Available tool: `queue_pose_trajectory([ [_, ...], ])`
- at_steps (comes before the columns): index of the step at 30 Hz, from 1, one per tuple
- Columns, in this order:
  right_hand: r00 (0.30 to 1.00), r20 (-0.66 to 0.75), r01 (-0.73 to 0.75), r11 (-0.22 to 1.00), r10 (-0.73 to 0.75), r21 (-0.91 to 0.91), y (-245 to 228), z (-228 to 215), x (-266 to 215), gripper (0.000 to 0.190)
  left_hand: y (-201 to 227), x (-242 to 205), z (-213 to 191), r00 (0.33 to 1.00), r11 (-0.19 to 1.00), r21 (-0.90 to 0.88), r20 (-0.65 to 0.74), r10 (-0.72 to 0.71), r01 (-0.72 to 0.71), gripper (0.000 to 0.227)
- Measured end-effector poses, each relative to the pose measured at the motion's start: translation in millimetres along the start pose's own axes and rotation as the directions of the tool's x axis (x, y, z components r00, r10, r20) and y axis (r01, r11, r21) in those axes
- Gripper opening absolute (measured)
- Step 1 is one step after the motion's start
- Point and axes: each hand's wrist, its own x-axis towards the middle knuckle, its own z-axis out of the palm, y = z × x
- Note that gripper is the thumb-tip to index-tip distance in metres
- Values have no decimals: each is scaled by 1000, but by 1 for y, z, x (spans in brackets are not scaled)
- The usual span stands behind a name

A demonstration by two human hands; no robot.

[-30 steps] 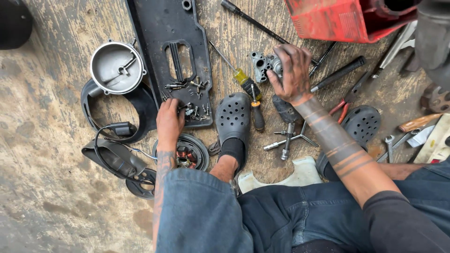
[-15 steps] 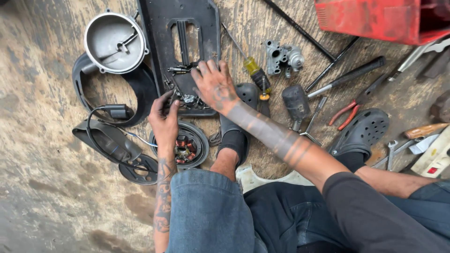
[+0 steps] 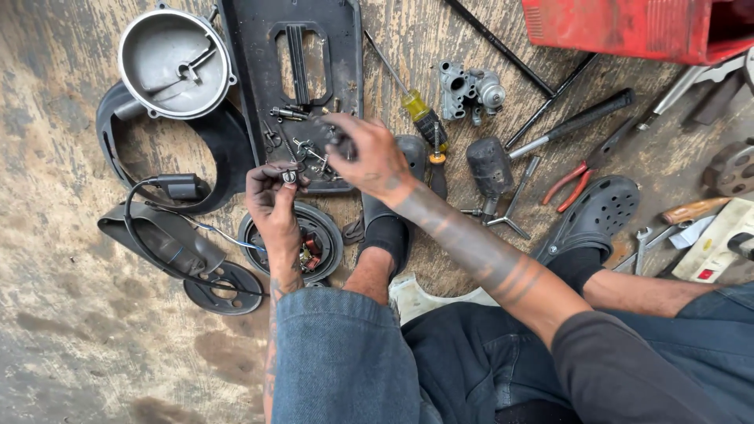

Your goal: The person sits on the floor and assembles a mechanical part, likely a carburetor, by inserting small components and tightening them with a screwdriver. They handle various small metal pieces and tools while working on the assembly.

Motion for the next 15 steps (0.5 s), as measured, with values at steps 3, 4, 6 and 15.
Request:
queue_pose_trajectory([
  [3, 966, -29, -221, 882, 256, 416, -8, -28, -12, 40, 7, 3, 15, 1000, 999, -29, 2, -19, 19, 26],
  [4, 966, -36, -218, 884, 255, 414, -4, -35, -14, 40, 10, 4, 18, 1000, 999, -33, 8, -17, 17, 26],
  [6, 951, 148, -291, 615, 273, 733, 4, -49, -16, 38, 16, 6, 23, 998, 998, -16, -23, -53, 53, 41],
  [15, 832, 332, -534, 482, 444, 694, 7, -51, -20, 35, 30, 8, -14, 986, 976, 143, -53, -159, 165, 30],
])
